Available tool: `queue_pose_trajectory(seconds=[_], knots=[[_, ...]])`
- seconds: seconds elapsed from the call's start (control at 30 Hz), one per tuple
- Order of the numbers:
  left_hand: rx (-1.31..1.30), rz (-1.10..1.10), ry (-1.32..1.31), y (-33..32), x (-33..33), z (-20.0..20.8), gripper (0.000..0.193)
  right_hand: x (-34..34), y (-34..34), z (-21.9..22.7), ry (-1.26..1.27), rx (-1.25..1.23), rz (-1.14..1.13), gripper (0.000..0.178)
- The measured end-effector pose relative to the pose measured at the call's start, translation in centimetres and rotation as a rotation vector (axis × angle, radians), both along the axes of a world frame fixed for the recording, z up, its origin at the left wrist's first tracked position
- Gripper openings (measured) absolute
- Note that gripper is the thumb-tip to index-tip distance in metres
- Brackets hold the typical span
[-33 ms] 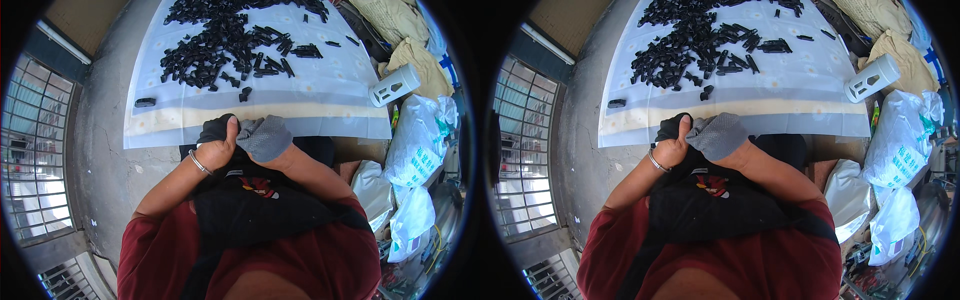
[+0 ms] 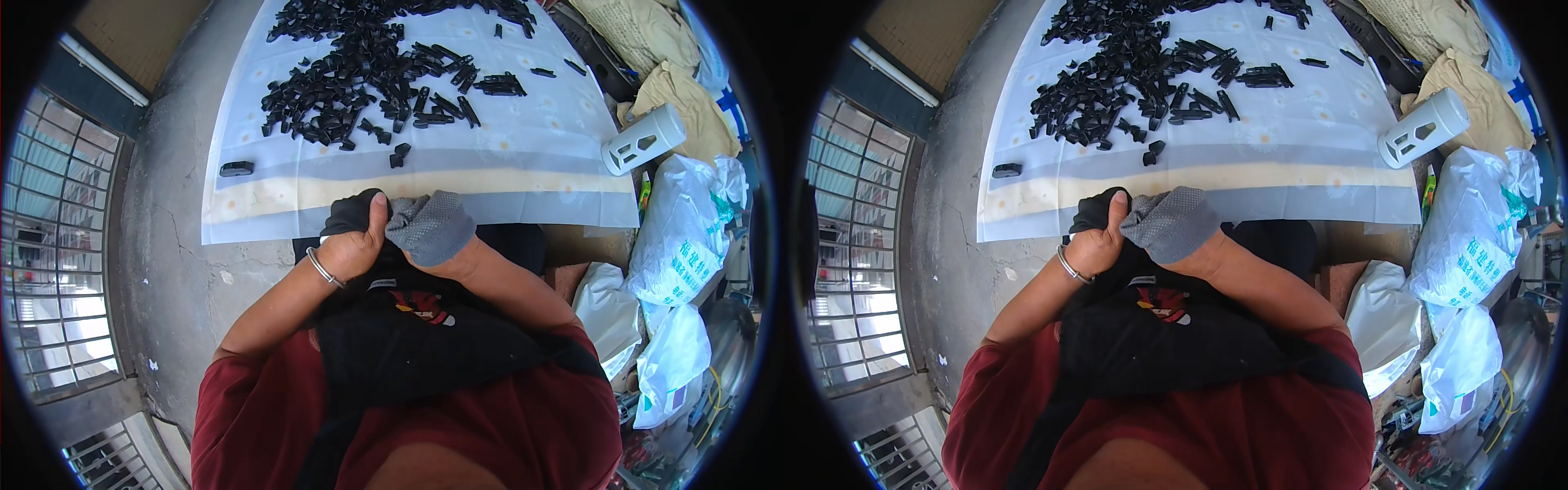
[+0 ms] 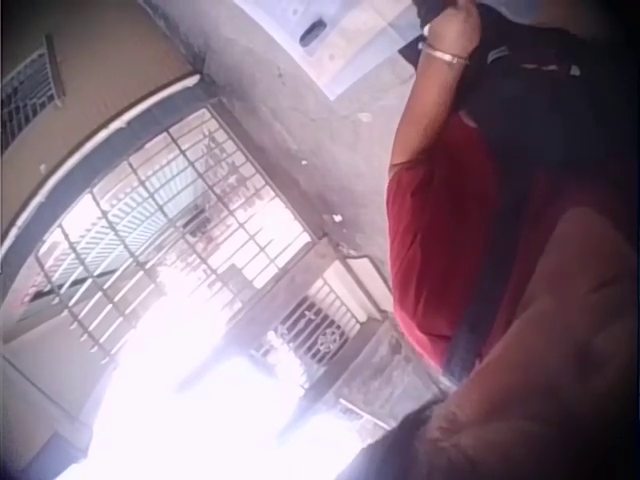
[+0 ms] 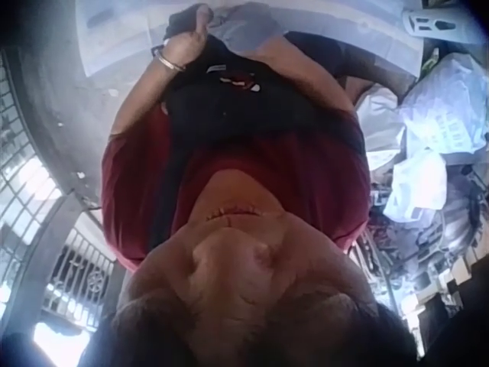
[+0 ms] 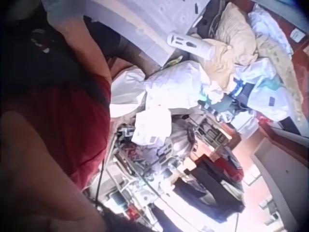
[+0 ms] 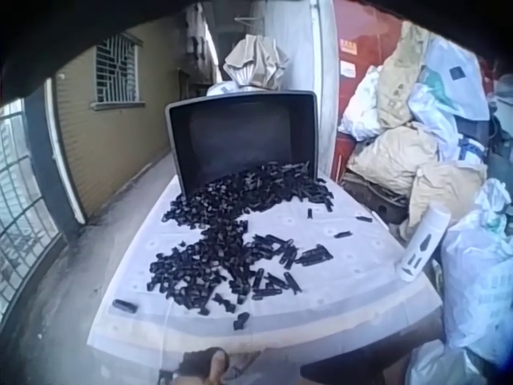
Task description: Sorting and inspecting small black plastic components on a workbench.
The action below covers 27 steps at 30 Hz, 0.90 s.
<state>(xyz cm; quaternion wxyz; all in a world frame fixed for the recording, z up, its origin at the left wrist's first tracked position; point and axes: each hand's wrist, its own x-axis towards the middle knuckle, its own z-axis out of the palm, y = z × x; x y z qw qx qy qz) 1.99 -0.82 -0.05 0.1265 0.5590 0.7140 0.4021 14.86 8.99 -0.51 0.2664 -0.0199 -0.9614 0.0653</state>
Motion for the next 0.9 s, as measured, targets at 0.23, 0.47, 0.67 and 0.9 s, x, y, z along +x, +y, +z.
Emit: queue_pose_trajectory(seconds=[0.23,0.47,0.67,0.9], knots=[[-0.169,0.010,0.400,1.0,-2.5,0.8,0.031,0.2,5.0,1.6,-0.186,-0.245,-0.208,0.024],[0.083,-0.018,0.630,5.8,-2.1,-1.5,0.023,-4.9,9.8,1.2,-0.221,0.012,-0.335,0.030],[-0.066,0.059,0.608,5.4,-3.4,-1.9,0.017,-4.8,9.9,1.4,-0.376,-0.101,-0.365,0.036],[-0.041,0.109,0.525,4.4,-5.2,-2.2,0.017,-3.9,9.7,2.4,-0.432,-0.179,-0.425,0.032]])
